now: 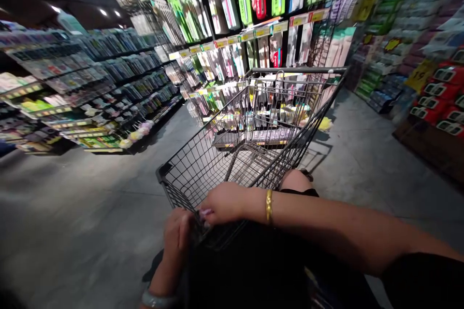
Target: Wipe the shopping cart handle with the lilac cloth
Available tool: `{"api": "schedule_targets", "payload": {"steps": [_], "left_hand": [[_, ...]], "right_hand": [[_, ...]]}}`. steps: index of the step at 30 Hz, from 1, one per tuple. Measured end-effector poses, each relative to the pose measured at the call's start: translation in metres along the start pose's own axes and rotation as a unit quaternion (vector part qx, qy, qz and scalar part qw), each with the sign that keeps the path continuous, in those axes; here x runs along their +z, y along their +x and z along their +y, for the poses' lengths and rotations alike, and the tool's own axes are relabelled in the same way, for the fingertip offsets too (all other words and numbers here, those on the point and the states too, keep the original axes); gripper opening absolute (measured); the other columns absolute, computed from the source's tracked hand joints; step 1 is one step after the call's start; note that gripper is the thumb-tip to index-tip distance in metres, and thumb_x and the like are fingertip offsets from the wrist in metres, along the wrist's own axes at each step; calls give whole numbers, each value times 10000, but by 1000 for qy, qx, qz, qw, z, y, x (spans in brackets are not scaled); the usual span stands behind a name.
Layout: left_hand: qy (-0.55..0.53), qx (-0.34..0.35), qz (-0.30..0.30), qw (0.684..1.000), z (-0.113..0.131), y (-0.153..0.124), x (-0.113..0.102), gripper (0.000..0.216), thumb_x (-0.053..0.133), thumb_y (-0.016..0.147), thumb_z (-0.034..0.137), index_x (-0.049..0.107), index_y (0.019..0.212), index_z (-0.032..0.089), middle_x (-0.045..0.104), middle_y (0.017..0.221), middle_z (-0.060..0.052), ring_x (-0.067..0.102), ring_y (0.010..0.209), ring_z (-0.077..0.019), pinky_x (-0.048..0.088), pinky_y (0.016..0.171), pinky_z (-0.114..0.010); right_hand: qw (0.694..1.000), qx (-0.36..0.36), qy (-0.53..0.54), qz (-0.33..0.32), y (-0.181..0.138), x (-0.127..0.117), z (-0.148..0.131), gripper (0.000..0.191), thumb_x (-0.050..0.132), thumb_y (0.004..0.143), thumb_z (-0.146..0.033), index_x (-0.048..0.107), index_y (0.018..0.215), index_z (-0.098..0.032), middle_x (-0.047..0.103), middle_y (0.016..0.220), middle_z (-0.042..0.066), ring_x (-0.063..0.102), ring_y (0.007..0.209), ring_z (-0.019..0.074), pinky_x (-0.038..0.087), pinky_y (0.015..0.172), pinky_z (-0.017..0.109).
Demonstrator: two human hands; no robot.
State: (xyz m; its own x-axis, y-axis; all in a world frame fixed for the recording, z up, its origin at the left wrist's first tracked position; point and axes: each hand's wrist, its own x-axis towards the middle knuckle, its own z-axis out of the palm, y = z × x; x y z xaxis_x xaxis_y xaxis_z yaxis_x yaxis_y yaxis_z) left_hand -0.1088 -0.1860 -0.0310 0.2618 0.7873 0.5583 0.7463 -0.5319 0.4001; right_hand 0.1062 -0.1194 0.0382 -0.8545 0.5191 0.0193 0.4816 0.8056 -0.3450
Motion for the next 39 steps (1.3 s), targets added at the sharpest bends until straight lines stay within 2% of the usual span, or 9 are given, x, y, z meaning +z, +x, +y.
{"api": "schedule_targets", "payload": {"steps": [4,7,13,18,20,25,27,36,39], "left_hand": [[-10,-15,10,1000,-2,-8,-4,402,237,1013,211,412,652,205,448,616,-4,428,634,-163,341,702,-342],[-12,-27,15,999,-4,-12,-7,397,236,1013,208,402,653,206,436,619,0,425,635,-162,344,703,-343],[9,-44,37,998,-2,-15,-11,382,231,1010,186,418,678,207,424,634,3,430,643,-167,348,705,-353],[35,-55,55,996,0,-19,-4,363,224,1009,180,373,680,213,394,634,8,424,632,-166,357,690,-350],[49,-57,61,995,3,-20,-1,360,221,1008,177,375,685,214,404,638,7,431,633,-167,364,702,-354],[102,-52,62,991,16,-19,4,372,233,1006,165,433,695,211,467,641,-5,470,651,-177,360,698,-347],[123,-51,49,990,22,-19,5,371,243,1001,161,453,700,210,493,647,-13,484,656,-182,364,699,-349],[181,-14,18,983,56,-3,36,304,375,945,185,459,658,240,541,568,-32,512,555,-205,336,616,-388],[154,-26,5,988,73,-4,50,232,396,960,215,542,781,246,615,659,-52,576,618,-223,379,632,-402]], "right_hand": [[994,97,-58,8,-18,-14,30,234,520,876,-362,713,895,-231,693,869,30,594,758,159,366,642,263],[982,164,-87,27,-17,-17,35,236,507,865,-340,709,851,-219,689,846,43,593,740,168,344,621,271],[995,54,-75,49,2,1,20,243,513,866,-398,705,879,-249,675,859,25,575,749,170,339,628,277],[981,149,-110,62,-8,-14,57,204,536,846,-347,703,857,-232,669,872,43,578,808,186,345,657,277],[977,164,-114,74,-7,-14,59,212,528,852,-340,702,842,-219,664,856,51,575,810,192,344,661,286],[995,-5,-29,95,5,22,10,223,536,871,-392,696,972,-274,657,903,16,545,829,179,353,703,304],[993,-26,-15,114,4,34,-2,235,534,878,-405,687,1001,-274,649,910,18,535,846,186,355,718,314],[975,109,6,196,-25,21,47,278,492,909,-326,702,1079,-260,664,963,44,548,935,210,381,815,333],[983,114,10,144,-30,23,33,226,515,884,-317,714,962,-242,673,904,36,567,868,198,382,761,317]]}}
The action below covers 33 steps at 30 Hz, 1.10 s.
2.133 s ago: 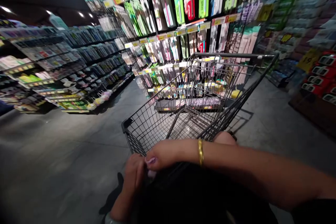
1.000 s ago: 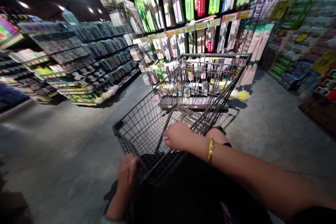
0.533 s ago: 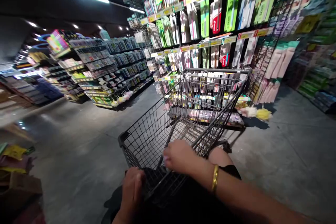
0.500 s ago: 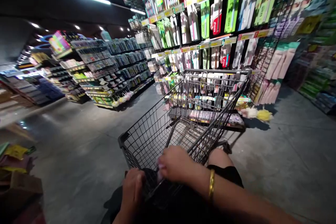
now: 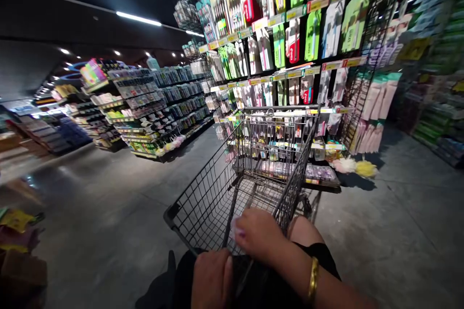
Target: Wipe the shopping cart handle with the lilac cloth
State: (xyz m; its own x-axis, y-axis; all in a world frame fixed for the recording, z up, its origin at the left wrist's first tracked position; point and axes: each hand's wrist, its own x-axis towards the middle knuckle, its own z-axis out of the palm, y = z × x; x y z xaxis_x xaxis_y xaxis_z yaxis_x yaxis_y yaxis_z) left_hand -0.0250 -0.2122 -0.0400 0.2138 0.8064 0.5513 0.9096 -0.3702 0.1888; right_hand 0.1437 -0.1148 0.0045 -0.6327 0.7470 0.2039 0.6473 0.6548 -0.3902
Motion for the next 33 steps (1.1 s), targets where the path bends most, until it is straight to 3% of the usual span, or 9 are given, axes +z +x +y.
{"api": "schedule_targets", "payload": {"steps": [3,6,8,10,13,16,21,25,33], "left_hand": [[-75,-17,-21,997,9,-6,-5,191,388,990,262,579,975,253,673,819,-85,633,743,-228,458,680,-386],[-147,-11,-81,986,-11,4,-26,187,397,997,284,581,985,254,684,905,-82,656,824,-195,517,712,-318],[-99,-18,-29,995,-44,26,-43,223,451,973,344,597,1093,225,683,1093,-118,641,1038,-242,512,894,-385],[-22,-99,0,995,-87,57,-55,342,490,940,413,590,1169,179,670,1159,-143,606,1124,-303,458,994,-479],[39,-244,-81,966,-148,104,-56,558,562,874,435,518,1306,84,558,1362,-224,486,1296,-391,333,1101,-549],[-85,-341,-221,910,-183,126,-39,634,682,786,402,518,1313,91,632,1251,-200,570,1210,-352,424,1040,-450],[-256,-444,-216,831,-186,110,-4,510,536,849,179,445,1351,152,657,856,-32,642,694,-133,513,674,-260],[-364,-487,-156,778,-180,97,6,416,495,848,114,489,1255,200,615,798,17,567,576,-63,458,591,-189],[-377,-489,-139,774,-170,92,13,422,451,830,73,498,1233,186,591,762,20,534,525,-69,420,544,-195]], "right_hand": [[996,-54,19,-68,-15,-6,-5,170,545,860,-318,698,888,-250,674,856,10,575,808,176,373,709,297],[999,-30,14,-32,-30,-21,10,184,560,851,-285,702,968,-276,672,892,8,576,851,180,369,730,296],[1000,9,-1,20,-38,-28,19,209,535,878,-272,702,1003,-269,667,917,24,565,874,187,368,752,306],[998,22,-6,51,-44,-27,19,203,526,894,-275,706,984,-256,662,910,34,557,878,191,366,754,314],[999,-24,20,17,-50,-16,12,143,593,847,-272,711,928,-280,649,855,9,559,837,175,360,715,303],[999,-43,7,21,-52,-14,19,146,625,837,-272,711,951,-301,649,866,0,565,834,170,370,719,301],[975,45,-82,203,-59,-19,50,198,539,945,-336,699,1004,-234,668,996,84,577,949,224,423,842,381],[965,78,-65,243,-70,-1,55,161,600,908,-398,696,960,-280,681,1071,70,563,1095,272,358,1042,541],[952,124,1,278,-58,9,87,167,568,895,-371,656,852,-236,674,985,82,609,988,258,492,886,433]]}}
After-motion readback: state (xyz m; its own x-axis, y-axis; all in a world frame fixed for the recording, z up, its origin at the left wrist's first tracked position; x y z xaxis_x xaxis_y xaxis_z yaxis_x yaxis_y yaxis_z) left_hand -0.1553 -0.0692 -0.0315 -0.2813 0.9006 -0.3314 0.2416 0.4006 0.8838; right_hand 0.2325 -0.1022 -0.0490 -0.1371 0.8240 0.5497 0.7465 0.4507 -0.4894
